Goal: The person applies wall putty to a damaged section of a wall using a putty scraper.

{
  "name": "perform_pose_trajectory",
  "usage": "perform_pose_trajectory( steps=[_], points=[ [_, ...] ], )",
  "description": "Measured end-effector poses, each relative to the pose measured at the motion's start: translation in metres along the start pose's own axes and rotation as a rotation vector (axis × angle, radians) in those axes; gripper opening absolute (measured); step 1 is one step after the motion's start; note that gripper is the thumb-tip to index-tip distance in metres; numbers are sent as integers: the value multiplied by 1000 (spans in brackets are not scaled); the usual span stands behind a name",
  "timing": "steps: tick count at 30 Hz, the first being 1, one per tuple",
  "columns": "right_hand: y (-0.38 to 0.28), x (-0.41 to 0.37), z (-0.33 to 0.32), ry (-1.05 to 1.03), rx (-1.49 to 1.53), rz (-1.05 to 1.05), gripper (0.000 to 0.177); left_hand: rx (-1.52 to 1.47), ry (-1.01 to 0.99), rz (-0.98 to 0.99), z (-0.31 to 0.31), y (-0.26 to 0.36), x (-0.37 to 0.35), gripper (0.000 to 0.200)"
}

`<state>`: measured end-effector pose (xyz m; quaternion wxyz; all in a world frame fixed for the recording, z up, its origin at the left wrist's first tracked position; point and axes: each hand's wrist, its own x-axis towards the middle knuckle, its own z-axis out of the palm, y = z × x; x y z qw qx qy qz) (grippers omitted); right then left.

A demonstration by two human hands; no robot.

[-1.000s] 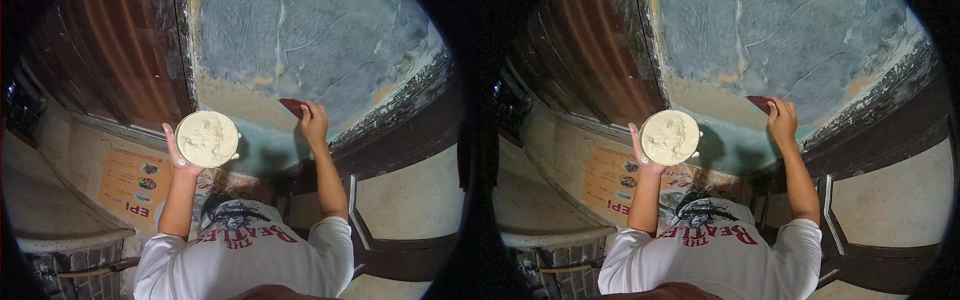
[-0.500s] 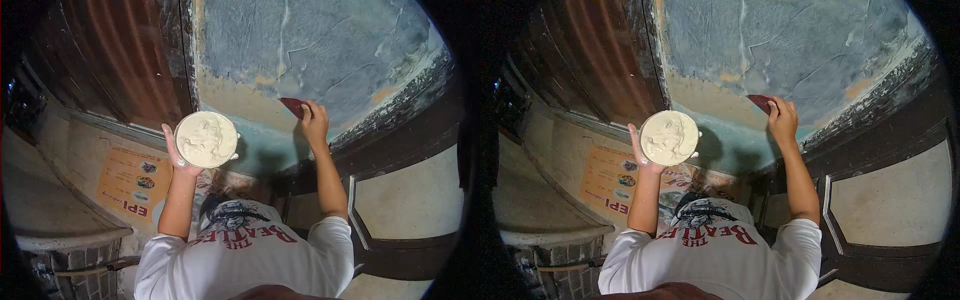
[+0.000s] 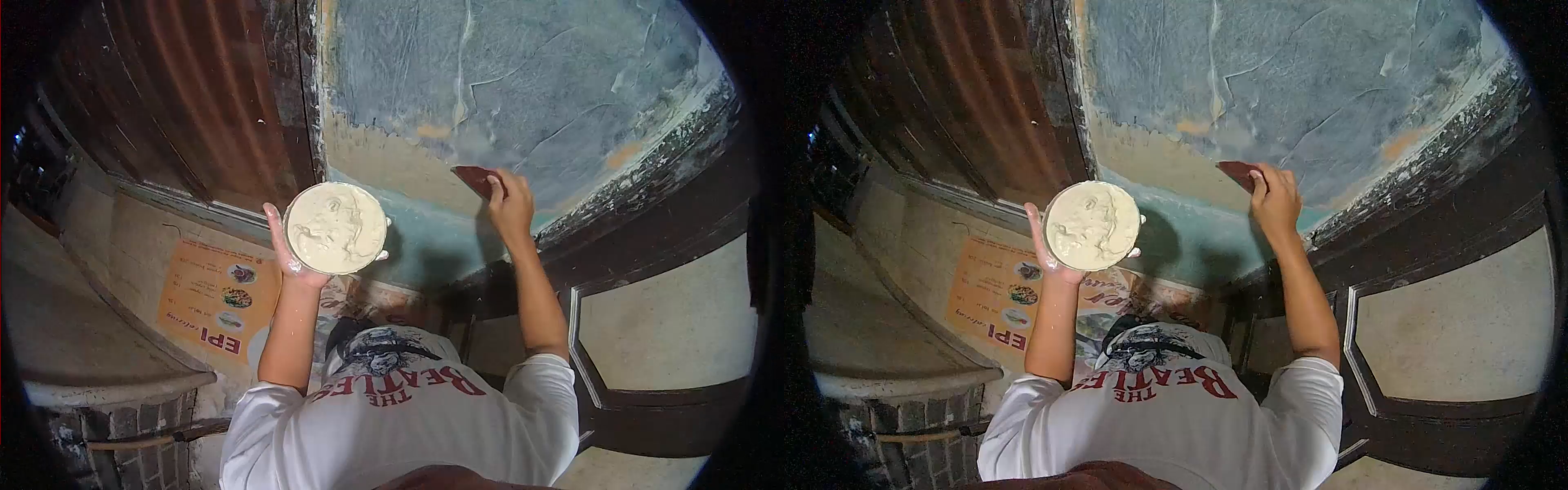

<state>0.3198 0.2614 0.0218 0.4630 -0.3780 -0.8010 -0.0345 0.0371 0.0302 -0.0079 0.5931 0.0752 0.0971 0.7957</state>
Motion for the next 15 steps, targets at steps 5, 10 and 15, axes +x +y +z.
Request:
perform_pose_trajectory(
  steps=[5,10,15],
  points=[
    [1,-6,8,-88,-61,5,19,-2,-32,-19,2,-2,-1,98],
    [-3,8,0,-11,-46,47,17,-33,10,14,1,-1,-1,99],
    [0,-3,10,-93,-69,17,17,-5,-122,-44,2,-1,-4,100]
  ],
)
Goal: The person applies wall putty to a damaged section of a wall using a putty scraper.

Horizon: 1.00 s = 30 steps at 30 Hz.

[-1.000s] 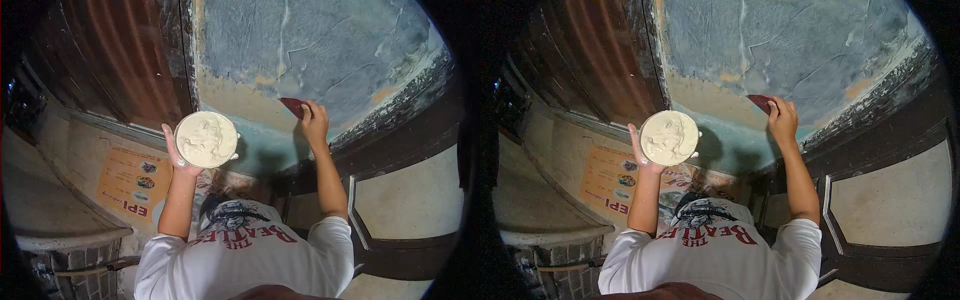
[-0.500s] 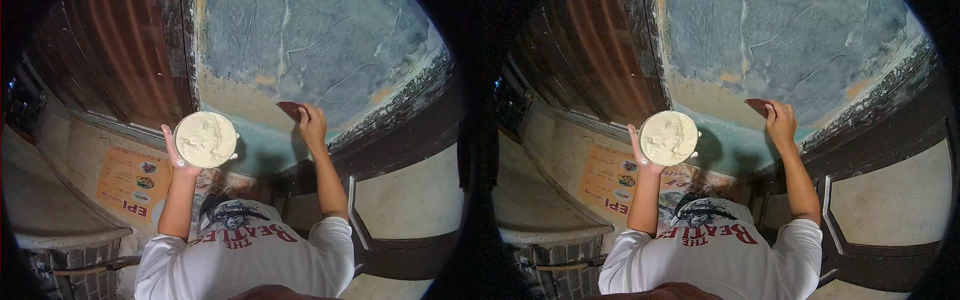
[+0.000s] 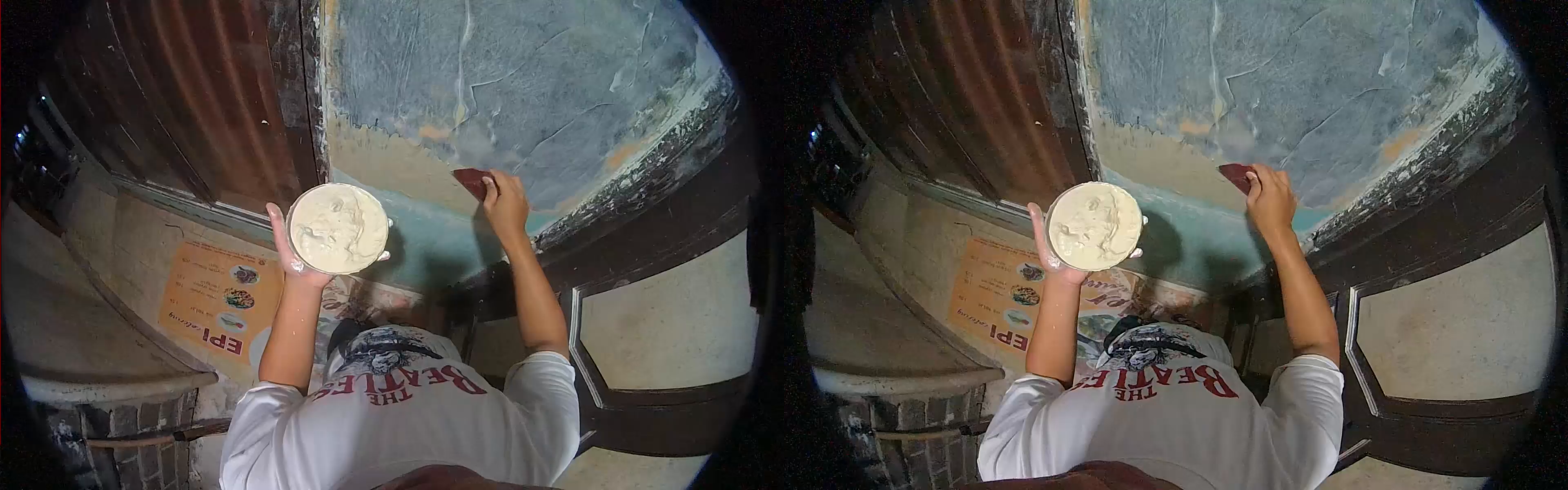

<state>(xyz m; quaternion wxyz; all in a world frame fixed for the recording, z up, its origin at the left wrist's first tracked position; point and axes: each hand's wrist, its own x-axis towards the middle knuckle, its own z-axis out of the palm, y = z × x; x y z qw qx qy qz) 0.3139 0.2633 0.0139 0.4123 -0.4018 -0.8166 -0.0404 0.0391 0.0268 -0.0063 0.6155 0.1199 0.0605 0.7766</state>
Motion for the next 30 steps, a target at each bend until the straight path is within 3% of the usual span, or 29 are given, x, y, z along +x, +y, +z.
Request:
perform_pose_trajectory(
  steps=[1,5,6,11,13,14,16,17,18,19,25,29,30],
  points=[
    [1,3,-1,2,2,-2,17,18,93,37,-1,1,0,99],
    [0,14,-9,96,3,47,18,-1,57,22,2,3,-1,99],
    [-4,14,-13,94,20,32,18,27,133,77,0,2,-1,99],
    [-7,5,-15,21,72,-22,17,-15,29,29,1,0,-2,99],
    [-8,9,-20,49,143,-126,15,-5,60,4,5,-1,1,99],
    [-18,14,-31,4,239,-227,19,-40,-45,-33,13,-1,-1,98],
    [-34,22,-49,-6,329,-463,33,-34,-57,-41,16,-3,2,98],
    [-44,25,-57,-4,327,-460,33,-30,-69,-42,17,-3,3,98],
    [-57,28,-67,-43,319,-592,32,30,87,26,16,-3,6,99],
    [-68,29,-76,-84,311,-723,31,31,89,23,17,-3,8,99],
    [-108,35,-101,-247,231,-981,25,25,23,-18,29,-7,10,101],
    [-113,39,-108,-254,193,-1016,26,-29,-102,-48,21,-6,9,102],
    [-116,42,-112,-267,184,-1025,26,-28,30,-12,19,-5,8,102]
  ],
)
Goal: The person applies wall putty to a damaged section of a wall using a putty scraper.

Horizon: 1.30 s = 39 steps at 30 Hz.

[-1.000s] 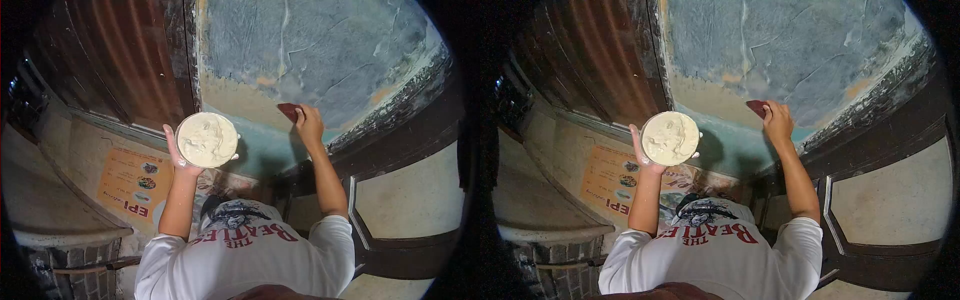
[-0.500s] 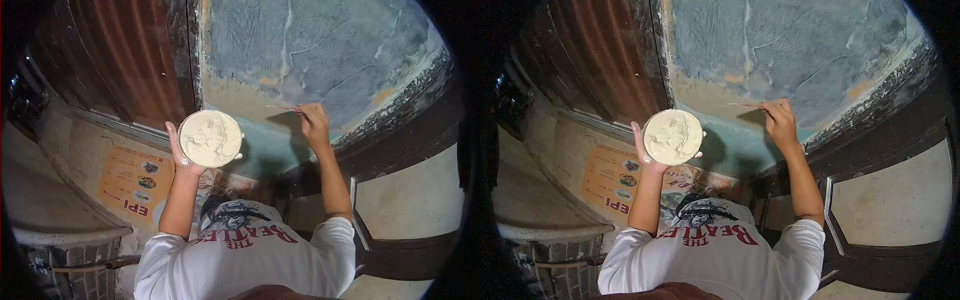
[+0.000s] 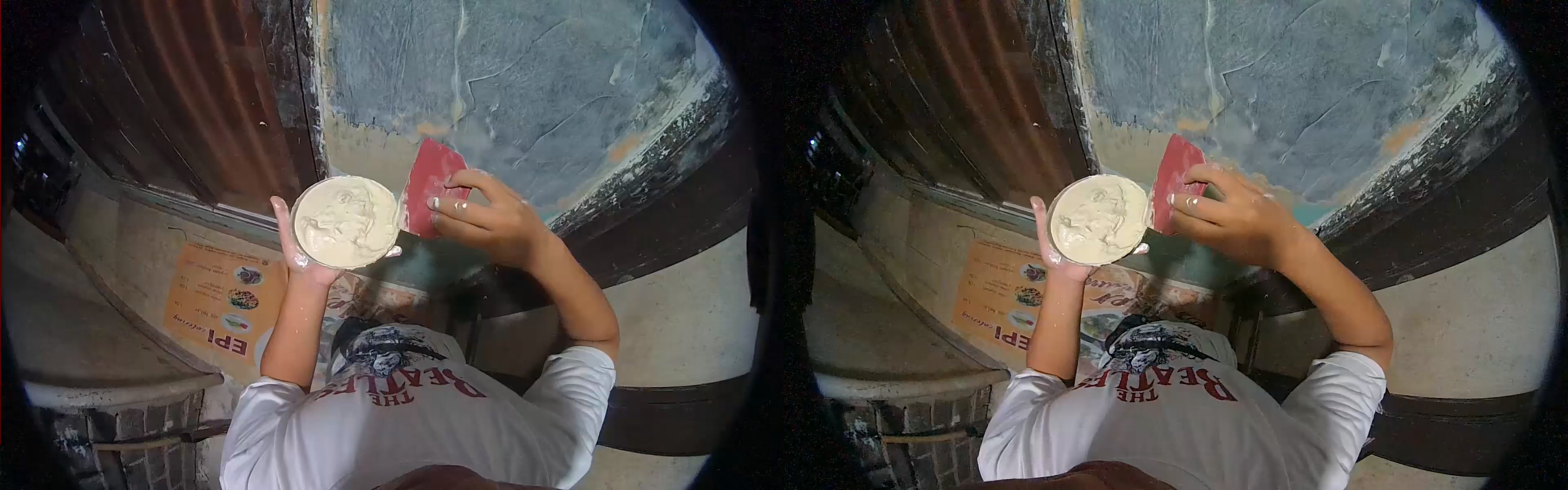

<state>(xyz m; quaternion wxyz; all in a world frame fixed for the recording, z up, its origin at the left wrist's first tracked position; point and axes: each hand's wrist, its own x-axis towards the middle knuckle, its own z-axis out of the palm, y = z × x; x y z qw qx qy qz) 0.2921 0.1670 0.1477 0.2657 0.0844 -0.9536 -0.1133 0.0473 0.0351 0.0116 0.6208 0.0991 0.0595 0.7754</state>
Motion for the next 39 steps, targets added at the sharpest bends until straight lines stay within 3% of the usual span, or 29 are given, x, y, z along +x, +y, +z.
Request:
perform_pose_trajectory(
  steps=[3,4,7,9,16,19,25,27,29,33,37,39],
  points=[
    [3,0,3,-28,19,-18,25,-91,46,1,0,0,-1,102],
    [3,1,1,-27,20,-19,25,-29,-50,-28,3,-2,-2,102],
    [-2,6,-2,-67,8,-41,26,33,8,-19,3,-3,-2,102],
    [-9,5,0,-31,208,184,22,23,40,-8,3,-4,-1,102],
    [-8,2,13,9,215,145,20,62,72,23,3,-5,-1,101],
    [-7,0,18,-7,109,11,20,-22,-49,-16,5,-6,-3,101],
    [-6,-4,10,94,73,45,25,33,48,7,5,-8,-2,103],
    [-2,-12,6,113,2,138,28,-45,-119,-67,3,-7,-3,104],
    [9,-25,5,122,-16,177,32,-20,-46,-44,-2,-8,-2,104],
    [26,-54,1,143,-136,465,33,28,60,-16,1,-8,-4,102],
    [39,-89,25,77,-302,753,29,54,52,-12,-3,-4,-7,102],
    [47,-105,46,62,-284,810,24,-34,-55,-45,-6,-1,-7,102]
  ],
)
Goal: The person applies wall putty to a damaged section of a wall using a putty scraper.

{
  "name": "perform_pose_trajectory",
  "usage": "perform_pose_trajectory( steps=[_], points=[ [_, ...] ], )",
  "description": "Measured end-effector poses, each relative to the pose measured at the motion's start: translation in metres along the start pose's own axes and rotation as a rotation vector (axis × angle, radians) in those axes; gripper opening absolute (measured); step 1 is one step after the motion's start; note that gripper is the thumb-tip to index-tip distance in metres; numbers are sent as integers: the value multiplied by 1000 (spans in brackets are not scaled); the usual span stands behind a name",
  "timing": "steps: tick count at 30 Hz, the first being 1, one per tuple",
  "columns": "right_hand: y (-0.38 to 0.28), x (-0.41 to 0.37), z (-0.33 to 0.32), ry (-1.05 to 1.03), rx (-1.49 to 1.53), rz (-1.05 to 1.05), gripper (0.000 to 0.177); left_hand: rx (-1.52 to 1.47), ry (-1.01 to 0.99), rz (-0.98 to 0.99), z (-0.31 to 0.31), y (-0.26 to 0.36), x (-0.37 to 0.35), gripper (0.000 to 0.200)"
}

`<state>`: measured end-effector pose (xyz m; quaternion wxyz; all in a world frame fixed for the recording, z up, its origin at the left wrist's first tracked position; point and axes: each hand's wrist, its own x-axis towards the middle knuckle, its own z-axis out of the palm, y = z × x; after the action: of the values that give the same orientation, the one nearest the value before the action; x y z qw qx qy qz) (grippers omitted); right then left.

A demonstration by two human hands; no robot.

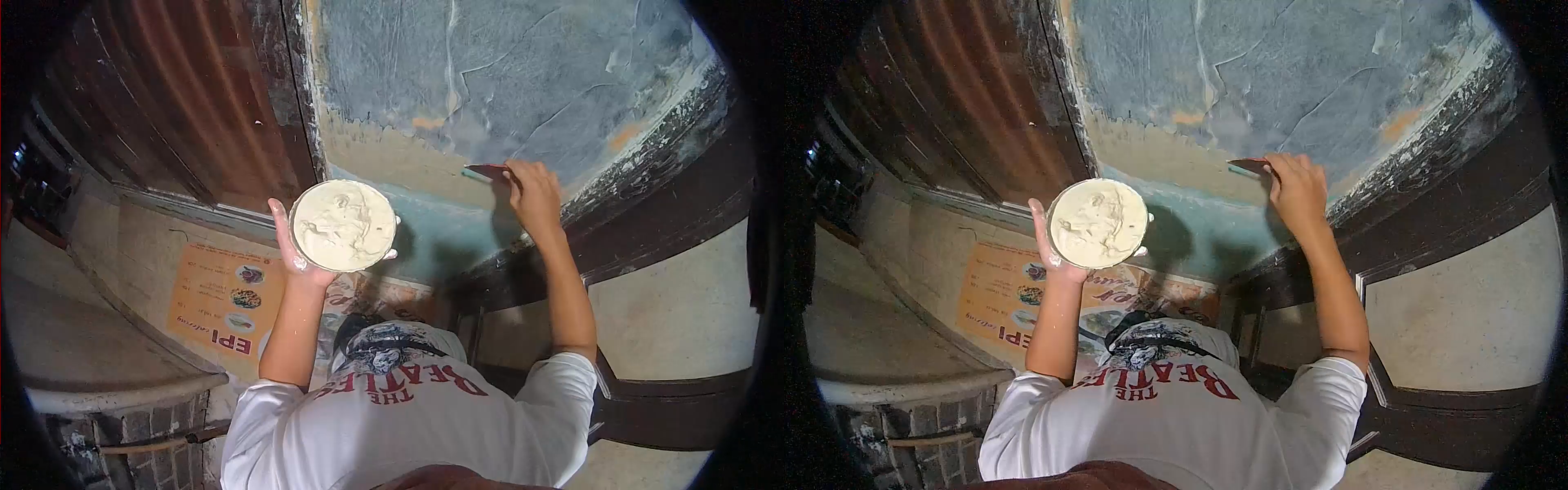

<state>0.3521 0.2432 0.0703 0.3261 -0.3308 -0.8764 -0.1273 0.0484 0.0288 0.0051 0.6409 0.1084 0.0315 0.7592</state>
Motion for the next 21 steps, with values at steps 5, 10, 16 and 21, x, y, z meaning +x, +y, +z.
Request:
perform_pose_trajectory(
  steps=[5,10,16,21],
  points=[
    [13,-11,35,-40,23,136,18,22,52,20,-6,1,0,101],
    [15,-11,45,-49,3,220,19,100,101,56,-8,3,-2,100],
    [16,-14,43,-14,57,217,20,65,114,78,-13,6,-3,101],
    [19,-13,53,8,22,265,19,102,137,66,-11,3,0,101]
  ],
)
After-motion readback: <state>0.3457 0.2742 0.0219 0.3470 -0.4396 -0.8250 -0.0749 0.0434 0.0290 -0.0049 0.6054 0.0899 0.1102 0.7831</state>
